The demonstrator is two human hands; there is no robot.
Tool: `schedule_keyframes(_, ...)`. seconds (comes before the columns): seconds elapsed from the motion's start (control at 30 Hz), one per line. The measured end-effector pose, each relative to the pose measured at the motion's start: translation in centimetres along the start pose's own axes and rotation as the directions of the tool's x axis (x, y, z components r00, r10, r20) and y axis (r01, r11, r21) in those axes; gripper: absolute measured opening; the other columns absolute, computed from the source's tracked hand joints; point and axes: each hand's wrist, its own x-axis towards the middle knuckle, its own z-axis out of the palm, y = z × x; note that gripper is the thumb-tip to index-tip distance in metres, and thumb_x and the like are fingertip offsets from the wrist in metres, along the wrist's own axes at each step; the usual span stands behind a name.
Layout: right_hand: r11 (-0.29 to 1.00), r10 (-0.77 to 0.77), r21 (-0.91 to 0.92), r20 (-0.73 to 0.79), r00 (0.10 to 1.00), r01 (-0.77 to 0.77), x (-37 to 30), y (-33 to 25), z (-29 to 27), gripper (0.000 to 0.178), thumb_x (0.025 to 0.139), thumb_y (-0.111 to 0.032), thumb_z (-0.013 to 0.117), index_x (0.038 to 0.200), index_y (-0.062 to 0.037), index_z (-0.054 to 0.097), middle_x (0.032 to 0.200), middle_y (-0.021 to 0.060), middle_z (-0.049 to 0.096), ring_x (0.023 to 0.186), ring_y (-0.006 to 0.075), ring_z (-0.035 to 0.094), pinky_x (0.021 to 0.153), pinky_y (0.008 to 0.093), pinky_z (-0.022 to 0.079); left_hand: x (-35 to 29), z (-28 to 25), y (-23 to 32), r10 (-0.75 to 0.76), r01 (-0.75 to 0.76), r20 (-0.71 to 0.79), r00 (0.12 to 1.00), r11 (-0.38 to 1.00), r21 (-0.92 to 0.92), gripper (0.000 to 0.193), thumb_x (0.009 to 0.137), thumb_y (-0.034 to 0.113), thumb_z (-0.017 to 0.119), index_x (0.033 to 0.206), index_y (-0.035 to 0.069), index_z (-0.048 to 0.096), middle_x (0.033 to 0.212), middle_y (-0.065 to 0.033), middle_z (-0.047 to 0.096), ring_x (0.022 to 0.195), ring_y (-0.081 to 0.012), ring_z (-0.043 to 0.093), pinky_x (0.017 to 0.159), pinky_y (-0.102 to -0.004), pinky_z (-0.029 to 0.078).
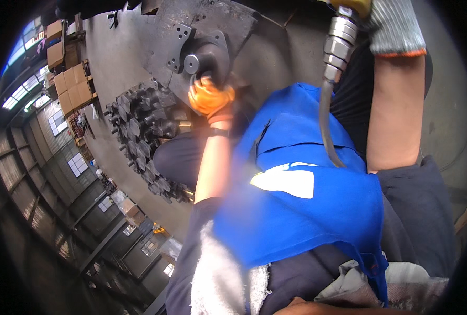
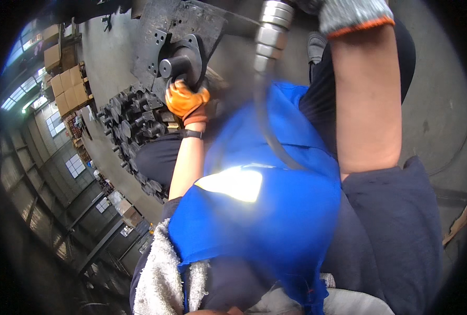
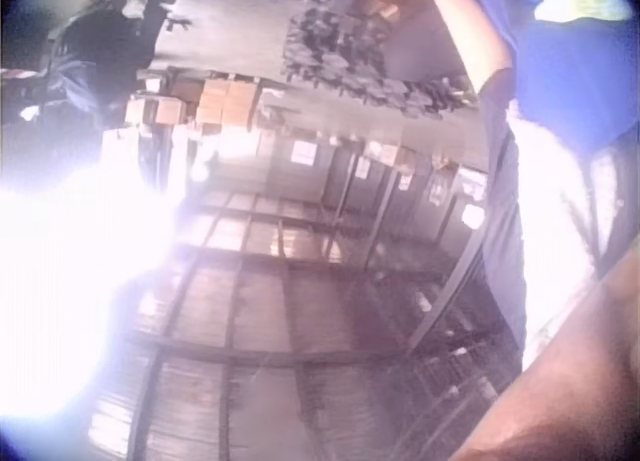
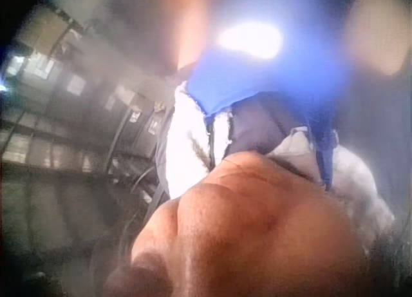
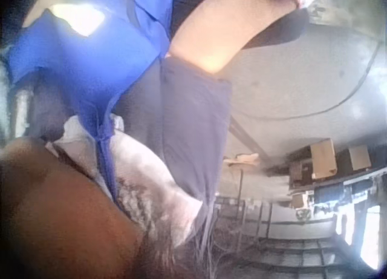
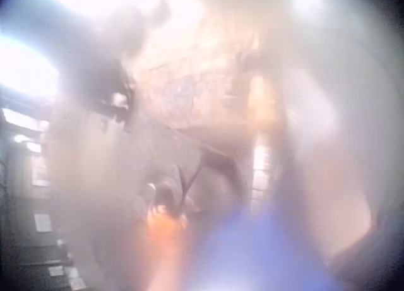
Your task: The person sits on the floor and uses a handheld angle grinder to smooth the surface of metal parts. They hold the part with one hand and operate the grinder with the other, rotating the part to access different areas. After finishing one part, they place it aside and pick up another to continue the process.
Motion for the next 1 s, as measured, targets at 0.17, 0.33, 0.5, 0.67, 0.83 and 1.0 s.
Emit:
schedule_keyframes(0.17,0.996,-0.065,-0.058,-0.018,0.998,0.064,-1.1,-1.4,-0.4,0.026,0.086,-0.015,0.066,0.102,0.0039,0.057,0.093,0.0153,0.060,0.083,0.0238,0.064,0.071,0.0313,0.058,2.1,0.1,-2.5,0.221,-0.216,0.036,0.975,0.971,-0.106,0.029,0.052,0.024,0.069,0.076,0.011,0.061,0.072,-0.0137,0.062,0.065,-0.0347,0.060,0.062,-0.0438,0.049)
schedule_keyframes(0.33,0.994,-0.076,-0.083,-0.022,0.997,0.073,-1.3,-1.1,-0.1,0.026,0.087,-0.015,0.066,0.102,0.0040,0.057,0.093,0.0156,0.061,0.084,0.0241,0.064,0.071,0.0315,0.059,5.4,-2.5,-3.9,0.297,-0.295,0.062,0.953,0.955,-0.042,0.029,0.049,0.027,0.075,0.073,0.015,0.063,0.062,-0.0070,0.061,0.057,-0.0306,0.061,0.056,-0.0412,0.051)
schedule_keyframes(0.5,0.993,-0.081,-0.085,-0.025,0.996,0.079,-0.4,-0.8,0.2,0.026,0.087,-0.015,0.066,0.102,0.0041,0.057,0.094,0.0158,0.061,0.084,0.0244,0.065,0.071,0.0318,0.059,11.8,-7.1,-7.4,-0.017,0.061,0.122,0.992,0.927,-0.370,0.029,0.068,0.018,0.077,0.092,0.004,0.069,0.083,-0.0150,0.071,0.077,-0.0236,0.070,0.072,-0.0333,0.054)
schedule_keyframes(0.67,0.996,-0.048,-0.083,-0.028,0.998,0.045,0.2,0.1,1.2,0.027,0.087,-0.016,0.066,0.103,0.0041,0.057,0.094,0.0161,0.061,0.085,0.0248,0.065,0.072,0.0320,0.059,15.6,-3.2,-19.0,-0.449,0.601,0.407,0.796,0.495,-0.628,0.047,0.074,0.045,0.078,0.086,0.000,0.067,0.072,-0.0048,0.066,0.066,-0.0130,0.060,0.060,-0.0300,0.049)
schedule_keyframes(0.83,0.991,0.031,-0.133,0.002,1.000,-0.031,2.1,2.1,3.1,0.027,0.087,-0.016,0.066,0.103,0.0042,0.057,0.094,0.0163,0.061,0.085,0.0251,0.065,0.072,0.0323,0.059,5.8,4.0,-28.7,-0.294,0.715,0.660,0.692,0.404,-0.570,0.045,0.086,0.036,0.067,0.123,0.011,0.059,0.110,-0.0088,0.065,0.088,-0.0269,0.064,0.070,-0.0386,0.053)
schedule_keyframes(1.0,0.972,0.019,-0.236,0.010,1.000,-0.017,3.6,3.5,5.3,0.027,0.088,-0.016,0.066,0.103,0.0043,0.057,0.095,0.0166,0.061,0.086,0.0254,0.065,0.072,0.0325,0.060,6.4,1.5,-18.9,-0.379,0.895,0.920,0.097,-0.371,-0.247,0.047,0.087,0.040,0.065,0.122,0.010,0.059,0.112,-0.0094,0.065,0.093,-0.0265,0.064,0.068,-0.0401,0.053)
